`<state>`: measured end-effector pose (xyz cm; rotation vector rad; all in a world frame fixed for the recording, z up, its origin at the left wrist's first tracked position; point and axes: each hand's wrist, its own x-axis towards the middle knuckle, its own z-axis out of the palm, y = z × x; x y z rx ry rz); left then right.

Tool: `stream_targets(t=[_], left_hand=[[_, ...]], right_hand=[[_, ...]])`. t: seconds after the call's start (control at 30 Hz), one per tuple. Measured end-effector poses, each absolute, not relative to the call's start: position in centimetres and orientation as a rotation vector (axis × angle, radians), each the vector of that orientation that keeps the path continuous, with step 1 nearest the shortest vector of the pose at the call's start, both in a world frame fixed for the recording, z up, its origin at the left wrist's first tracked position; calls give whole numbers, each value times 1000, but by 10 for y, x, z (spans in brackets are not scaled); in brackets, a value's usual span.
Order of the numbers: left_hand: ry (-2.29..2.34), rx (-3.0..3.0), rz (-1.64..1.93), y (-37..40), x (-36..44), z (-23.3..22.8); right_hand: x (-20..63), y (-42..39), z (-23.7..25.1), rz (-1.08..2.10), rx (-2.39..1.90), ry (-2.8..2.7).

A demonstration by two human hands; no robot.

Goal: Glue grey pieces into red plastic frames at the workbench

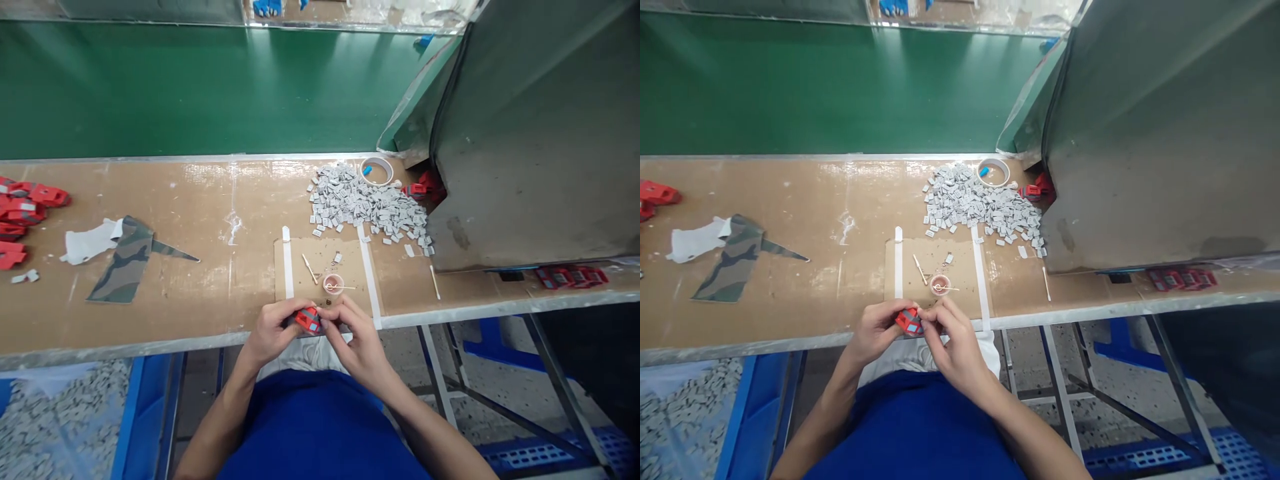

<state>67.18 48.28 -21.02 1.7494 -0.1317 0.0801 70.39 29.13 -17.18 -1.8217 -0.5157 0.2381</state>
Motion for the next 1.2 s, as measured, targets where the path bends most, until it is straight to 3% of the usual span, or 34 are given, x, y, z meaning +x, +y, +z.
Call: stream_targets(t=[0.33, 0.73, 1.0, 1.2], left_hand=[[-235, 1748, 81, 486, 671, -212], [-544, 1828, 7, 496, 676, -207], [-570, 1776, 301, 489, 674, -197], [-562, 1878, 441, 485, 670, -189]], right_hand=[[710, 286, -164, 614, -1650, -275], [698, 289, -166, 829, -1510, -134], [686, 290, -180, 542, -1347, -150], [679, 293, -182, 504, -1187, -140]])
